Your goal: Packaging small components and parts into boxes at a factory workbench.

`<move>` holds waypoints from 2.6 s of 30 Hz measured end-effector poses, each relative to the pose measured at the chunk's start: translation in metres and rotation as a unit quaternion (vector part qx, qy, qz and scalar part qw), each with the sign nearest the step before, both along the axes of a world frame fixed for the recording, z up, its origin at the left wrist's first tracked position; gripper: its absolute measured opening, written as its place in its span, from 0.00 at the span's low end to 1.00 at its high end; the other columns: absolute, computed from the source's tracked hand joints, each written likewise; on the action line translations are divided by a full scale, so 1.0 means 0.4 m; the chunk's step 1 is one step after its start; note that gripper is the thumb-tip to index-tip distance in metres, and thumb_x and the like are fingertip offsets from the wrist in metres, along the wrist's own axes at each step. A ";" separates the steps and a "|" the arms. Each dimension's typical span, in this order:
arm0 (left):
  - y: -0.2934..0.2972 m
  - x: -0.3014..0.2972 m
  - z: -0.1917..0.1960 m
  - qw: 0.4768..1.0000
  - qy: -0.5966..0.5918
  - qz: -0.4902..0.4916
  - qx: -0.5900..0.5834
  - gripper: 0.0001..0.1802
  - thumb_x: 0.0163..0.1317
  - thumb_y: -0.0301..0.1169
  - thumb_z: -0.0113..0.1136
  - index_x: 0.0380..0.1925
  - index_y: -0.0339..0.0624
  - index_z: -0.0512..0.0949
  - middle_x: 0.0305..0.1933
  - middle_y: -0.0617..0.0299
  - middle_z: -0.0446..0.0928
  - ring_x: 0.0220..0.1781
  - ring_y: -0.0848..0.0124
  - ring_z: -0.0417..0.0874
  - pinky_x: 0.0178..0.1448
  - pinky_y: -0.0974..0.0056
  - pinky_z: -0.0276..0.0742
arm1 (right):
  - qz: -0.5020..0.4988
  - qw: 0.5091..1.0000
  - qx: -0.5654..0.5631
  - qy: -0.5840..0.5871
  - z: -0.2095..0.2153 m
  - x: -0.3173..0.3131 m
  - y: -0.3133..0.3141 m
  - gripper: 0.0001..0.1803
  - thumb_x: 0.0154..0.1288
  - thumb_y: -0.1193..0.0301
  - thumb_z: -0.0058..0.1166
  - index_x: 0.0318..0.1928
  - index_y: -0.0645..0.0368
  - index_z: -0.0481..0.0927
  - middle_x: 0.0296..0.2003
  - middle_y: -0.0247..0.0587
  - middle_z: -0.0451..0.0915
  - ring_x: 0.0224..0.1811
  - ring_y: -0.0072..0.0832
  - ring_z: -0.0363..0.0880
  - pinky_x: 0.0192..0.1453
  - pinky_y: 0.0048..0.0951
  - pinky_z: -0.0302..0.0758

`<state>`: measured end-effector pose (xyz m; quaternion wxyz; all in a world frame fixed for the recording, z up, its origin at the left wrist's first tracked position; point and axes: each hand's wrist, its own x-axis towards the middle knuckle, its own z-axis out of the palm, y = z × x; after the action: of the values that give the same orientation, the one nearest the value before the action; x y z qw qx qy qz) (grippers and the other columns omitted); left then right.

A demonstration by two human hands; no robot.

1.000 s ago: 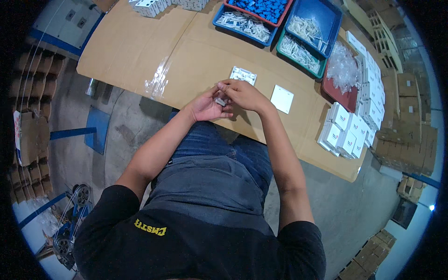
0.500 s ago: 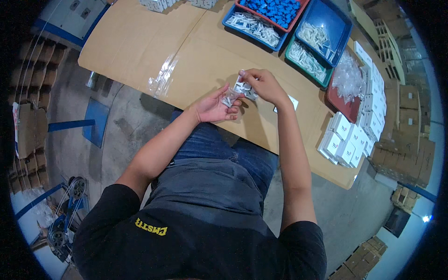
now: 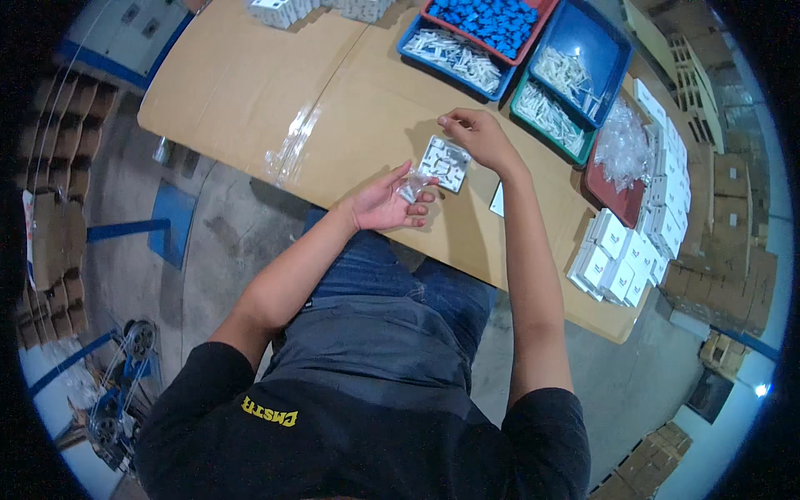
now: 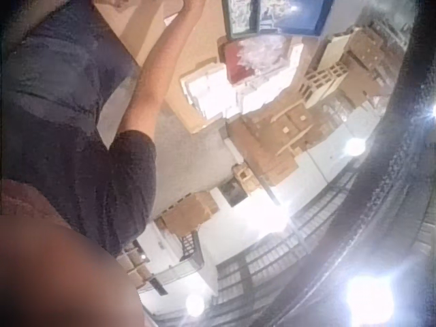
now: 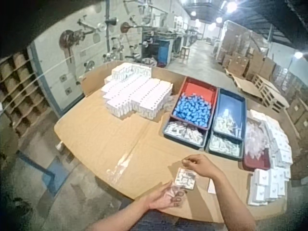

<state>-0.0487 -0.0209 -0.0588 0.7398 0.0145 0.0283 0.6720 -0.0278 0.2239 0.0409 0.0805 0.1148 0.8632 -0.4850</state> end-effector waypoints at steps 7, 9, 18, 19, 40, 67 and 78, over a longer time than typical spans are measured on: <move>0.000 -0.002 0.014 1.000 -0.004 -0.018 -0.024 0.35 0.78 0.59 0.41 0.68 0.44 0.71 0.49 0.59 0.82 0.51 0.63 0.83 0.63 0.51 0.76 | -0.154 0.937 0.260 0.176 -0.030 -0.142 0.115 0.10 0.67 0.71 0.57 0.45 0.60 0.86 0.41 0.53 0.86 0.44 0.50 0.85 0.48 0.45 0.81; 0.000 0.000 0.008 0.999 0.006 -0.020 -0.024 0.35 0.78 0.59 0.41 0.69 0.44 0.71 0.49 0.59 0.81 0.51 0.64 0.83 0.63 0.51 0.76 | -0.163 0.921 0.303 0.180 -0.053 -0.182 0.138 0.11 0.66 0.70 0.58 0.45 0.60 0.85 0.41 0.52 0.86 0.45 0.50 0.85 0.48 0.46 0.80; -0.002 0.013 -0.005 0.999 0.022 -0.021 -0.019 0.34 0.76 0.58 0.47 0.66 0.41 0.72 0.50 0.61 0.79 0.48 0.67 0.81 0.64 0.51 0.76 | -0.194 0.859 0.441 0.176 -0.126 -0.265 0.148 0.08 0.62 0.74 0.53 0.39 0.62 0.81 0.43 0.54 0.81 0.48 0.51 0.83 0.49 0.51 0.81; 0.000 0.014 -0.008 1.000 0.011 -0.026 -0.015 0.33 0.75 0.57 0.49 0.66 0.41 0.72 0.50 0.61 0.79 0.48 0.67 0.81 0.64 0.50 0.76 | -0.204 0.859 0.436 0.174 -0.129 -0.266 0.149 0.07 0.64 0.73 0.52 0.39 0.62 0.81 0.43 0.53 0.81 0.48 0.51 0.83 0.49 0.51 0.82; -0.013 0.017 0.003 0.999 0.022 0.031 -0.024 0.36 0.73 0.61 0.50 0.67 0.44 0.72 0.55 0.62 0.81 0.50 0.67 0.82 0.65 0.47 0.74 | -0.114 0.985 0.027 0.125 0.110 0.261 -0.167 0.07 0.66 0.75 0.63 0.43 0.61 0.86 0.35 0.36 0.84 0.30 0.20 0.75 0.35 0.23 0.71; -0.026 0.108 0.214 0.814 0.514 0.223 -0.153 0.21 0.77 0.43 0.56 0.55 0.35 0.79 0.45 0.61 0.84 0.49 0.74 0.84 0.55 0.67 0.80 | 0.001 0.998 -0.006 0.069 0.182 0.272 -0.186 0.08 0.69 0.71 0.63 0.43 0.62 0.85 0.37 0.36 0.84 0.37 0.23 0.80 0.38 0.27 0.75; -0.017 0.146 0.290 0.721 0.533 0.391 -0.207 0.14 0.78 0.35 0.55 0.46 0.33 0.81 0.36 0.59 0.86 0.39 0.74 0.86 0.45 0.69 0.81 | -0.239 0.935 -0.200 0.169 0.186 0.301 -0.254 0.10 0.67 0.74 0.64 0.48 0.63 0.85 0.34 0.37 0.86 0.33 0.16 0.80 0.35 0.20 0.76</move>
<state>0.0096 -0.0277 0.0571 0.2588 0.2048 0.5593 0.7604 0.0927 0.1225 0.1152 -0.1639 0.2156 0.6964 -0.6645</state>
